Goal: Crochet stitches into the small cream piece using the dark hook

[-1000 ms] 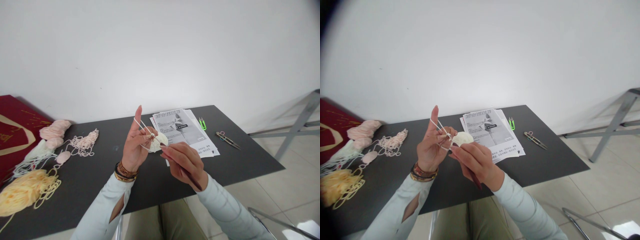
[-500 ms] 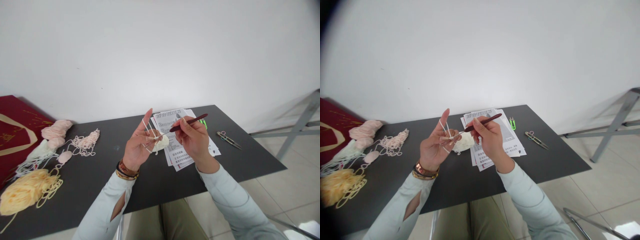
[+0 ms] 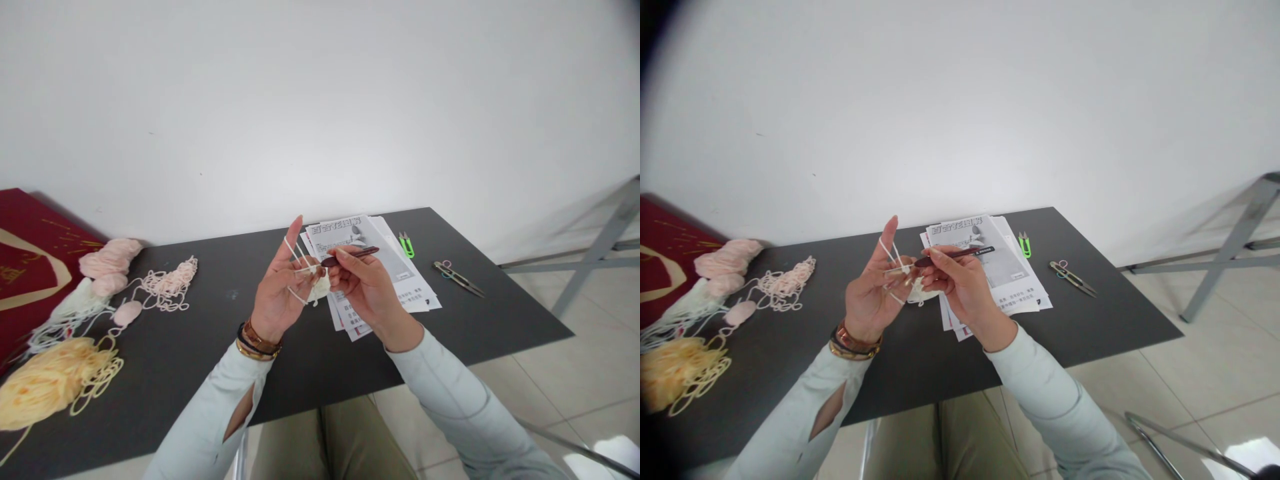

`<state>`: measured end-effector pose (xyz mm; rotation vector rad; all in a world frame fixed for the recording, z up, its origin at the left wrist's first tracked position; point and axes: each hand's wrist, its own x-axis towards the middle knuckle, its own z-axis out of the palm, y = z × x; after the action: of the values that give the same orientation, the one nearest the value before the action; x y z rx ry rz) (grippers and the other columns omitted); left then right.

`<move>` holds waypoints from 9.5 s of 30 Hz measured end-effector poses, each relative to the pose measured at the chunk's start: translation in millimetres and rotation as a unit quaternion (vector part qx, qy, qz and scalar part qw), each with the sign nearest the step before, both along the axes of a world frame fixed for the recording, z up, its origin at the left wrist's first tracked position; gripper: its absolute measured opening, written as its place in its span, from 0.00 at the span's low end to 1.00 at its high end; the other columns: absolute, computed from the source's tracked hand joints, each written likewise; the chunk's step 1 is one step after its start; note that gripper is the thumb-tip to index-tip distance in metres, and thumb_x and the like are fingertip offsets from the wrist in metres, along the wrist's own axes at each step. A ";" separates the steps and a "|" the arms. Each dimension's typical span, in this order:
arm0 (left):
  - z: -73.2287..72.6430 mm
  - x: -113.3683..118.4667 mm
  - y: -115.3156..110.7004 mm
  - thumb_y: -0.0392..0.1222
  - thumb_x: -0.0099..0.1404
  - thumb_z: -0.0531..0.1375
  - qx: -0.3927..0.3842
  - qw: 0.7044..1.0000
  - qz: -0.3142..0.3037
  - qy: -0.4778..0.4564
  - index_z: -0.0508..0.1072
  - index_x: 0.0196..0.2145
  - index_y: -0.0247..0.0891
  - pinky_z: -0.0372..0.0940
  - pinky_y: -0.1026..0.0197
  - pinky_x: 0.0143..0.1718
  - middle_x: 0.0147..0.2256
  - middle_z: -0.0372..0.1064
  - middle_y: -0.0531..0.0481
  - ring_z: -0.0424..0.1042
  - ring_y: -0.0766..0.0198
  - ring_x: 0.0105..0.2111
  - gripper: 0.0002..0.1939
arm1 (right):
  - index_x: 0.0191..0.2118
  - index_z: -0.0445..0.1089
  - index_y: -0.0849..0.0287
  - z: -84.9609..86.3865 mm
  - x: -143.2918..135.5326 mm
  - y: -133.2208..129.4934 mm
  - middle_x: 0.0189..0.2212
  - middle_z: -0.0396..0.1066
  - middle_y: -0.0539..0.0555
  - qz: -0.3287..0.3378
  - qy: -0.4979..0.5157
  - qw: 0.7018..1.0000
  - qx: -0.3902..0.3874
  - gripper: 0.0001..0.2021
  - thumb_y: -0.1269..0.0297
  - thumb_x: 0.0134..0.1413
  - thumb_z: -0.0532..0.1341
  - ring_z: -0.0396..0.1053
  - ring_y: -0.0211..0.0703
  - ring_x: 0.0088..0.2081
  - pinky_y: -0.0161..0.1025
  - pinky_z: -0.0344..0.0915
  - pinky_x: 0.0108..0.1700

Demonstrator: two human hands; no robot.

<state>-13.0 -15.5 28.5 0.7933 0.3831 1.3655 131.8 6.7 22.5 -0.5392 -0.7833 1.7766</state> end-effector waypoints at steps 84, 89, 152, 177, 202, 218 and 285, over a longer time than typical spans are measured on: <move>0.5 -4.6 10.9 0.30 0.51 0.69 0.007 0.984 0.129 0.125 0.59 0.65 0.53 0.64 0.66 0.28 0.23 0.62 0.61 0.62 0.73 0.21 0.47 | 0.37 0.80 0.50 -19.9 -2.5 -7.3 0.32 0.79 0.49 -0.145 -0.073 0.972 0.169 0.06 0.60 0.51 0.69 0.77 0.39 0.32 0.37 0.78 0.32; 1.1 -5.5 8.9 0.30 0.50 0.70 0.010 0.985 0.125 0.119 0.59 0.64 0.54 0.65 0.66 0.29 0.23 0.63 0.61 0.63 0.72 0.22 0.47 | 0.35 0.80 0.53 -16.9 0.2 -5.7 0.28 0.80 0.49 -0.125 -0.048 0.984 0.119 0.08 0.59 0.47 0.71 0.78 0.39 0.29 0.35 0.77 0.30; 4.9 -9.6 1.6 0.31 0.52 0.71 0.082 0.976 0.113 0.164 0.58 0.65 0.53 0.65 0.63 0.27 0.23 0.66 0.56 0.67 0.65 0.25 0.48 | 0.32 0.79 0.56 -2.5 31.9 0.9 0.25 0.79 0.49 -0.153 -0.068 0.969 0.180 0.07 0.61 0.46 0.72 0.76 0.36 0.24 0.32 0.76 0.28; 2.9 -7.4 0.3 0.33 0.54 0.70 0.086 0.971 0.113 0.191 0.56 0.66 0.55 0.66 0.62 0.28 0.25 0.67 0.55 0.66 0.66 0.25 0.47 | 0.31 0.78 0.58 -4.6 25.2 4.2 0.20 0.77 0.48 -0.104 -0.038 0.987 0.112 0.08 0.61 0.46 0.72 0.74 0.33 0.20 0.26 0.74 0.25; -7.3 5.8 2.2 0.31 0.55 0.68 0.063 0.972 0.159 0.158 0.38 0.69 0.57 0.64 0.67 0.27 0.25 0.67 0.60 0.69 0.68 0.25 0.57 | 0.31 0.78 0.62 -6.2 5.8 5.4 0.20 0.79 0.50 -0.045 -0.017 0.998 -0.029 0.12 0.60 0.40 0.74 0.75 0.35 0.20 0.26 0.74 0.24; -11.4 17.0 1.3 0.29 0.52 0.69 -0.029 0.968 0.230 0.098 0.41 0.70 0.52 0.62 0.68 0.27 0.21 0.61 0.63 0.63 0.72 0.22 0.57 | 0.38 0.79 0.52 -21.9 -6.7 -9.9 0.31 0.80 0.52 -0.257 -0.201 0.915 0.238 0.06 0.64 0.54 0.67 0.76 0.39 0.27 0.37 0.76 0.32; -1.2 -12.1 9.3 0.29 0.54 0.69 0.090 0.974 0.155 0.135 0.60 0.65 0.52 0.66 0.65 0.31 0.25 0.65 0.58 0.66 0.68 0.27 0.45 | 0.34 0.80 0.49 -11.8 26.6 3.8 0.31 0.76 0.49 -0.179 -0.086 0.941 0.274 0.04 0.63 0.51 0.70 0.75 0.36 0.30 0.34 0.77 0.32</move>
<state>-25.1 -6.2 27.3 1.1098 0.6239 1.6027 158.4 10.5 10.7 -0.4279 -1.1702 1.1186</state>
